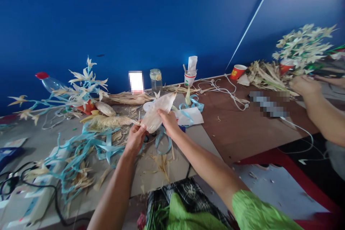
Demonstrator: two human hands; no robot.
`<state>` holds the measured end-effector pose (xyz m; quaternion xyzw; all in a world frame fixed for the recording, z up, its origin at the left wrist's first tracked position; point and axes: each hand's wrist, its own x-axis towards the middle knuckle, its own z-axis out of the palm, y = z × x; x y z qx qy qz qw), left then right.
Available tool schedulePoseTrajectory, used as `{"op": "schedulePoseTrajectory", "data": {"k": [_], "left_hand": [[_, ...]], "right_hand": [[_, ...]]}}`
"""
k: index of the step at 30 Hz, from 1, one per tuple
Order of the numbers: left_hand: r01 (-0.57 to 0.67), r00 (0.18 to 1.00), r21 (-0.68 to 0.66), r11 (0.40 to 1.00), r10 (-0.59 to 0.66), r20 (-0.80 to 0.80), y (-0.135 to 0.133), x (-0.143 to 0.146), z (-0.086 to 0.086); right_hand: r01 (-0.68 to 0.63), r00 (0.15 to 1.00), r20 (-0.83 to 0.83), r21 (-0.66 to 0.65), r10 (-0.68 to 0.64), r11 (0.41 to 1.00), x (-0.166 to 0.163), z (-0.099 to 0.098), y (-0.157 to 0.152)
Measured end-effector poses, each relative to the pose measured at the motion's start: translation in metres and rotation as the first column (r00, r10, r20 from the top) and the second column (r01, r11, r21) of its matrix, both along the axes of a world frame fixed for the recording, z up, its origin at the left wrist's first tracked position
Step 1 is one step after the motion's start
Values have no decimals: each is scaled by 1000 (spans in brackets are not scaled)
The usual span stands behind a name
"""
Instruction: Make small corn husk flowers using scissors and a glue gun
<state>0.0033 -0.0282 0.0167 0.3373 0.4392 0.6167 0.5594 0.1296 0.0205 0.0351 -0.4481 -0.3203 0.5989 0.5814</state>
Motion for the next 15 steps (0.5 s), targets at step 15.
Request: {"op": "schedulePoseTrajectory", "data": {"k": [15], "left_hand": [[-103, 994, -166, 981, 94, -61, 0, 3, 13]], "right_hand": [[154, 957, -256, 41, -139, 987, 24, 0, 33]]}}
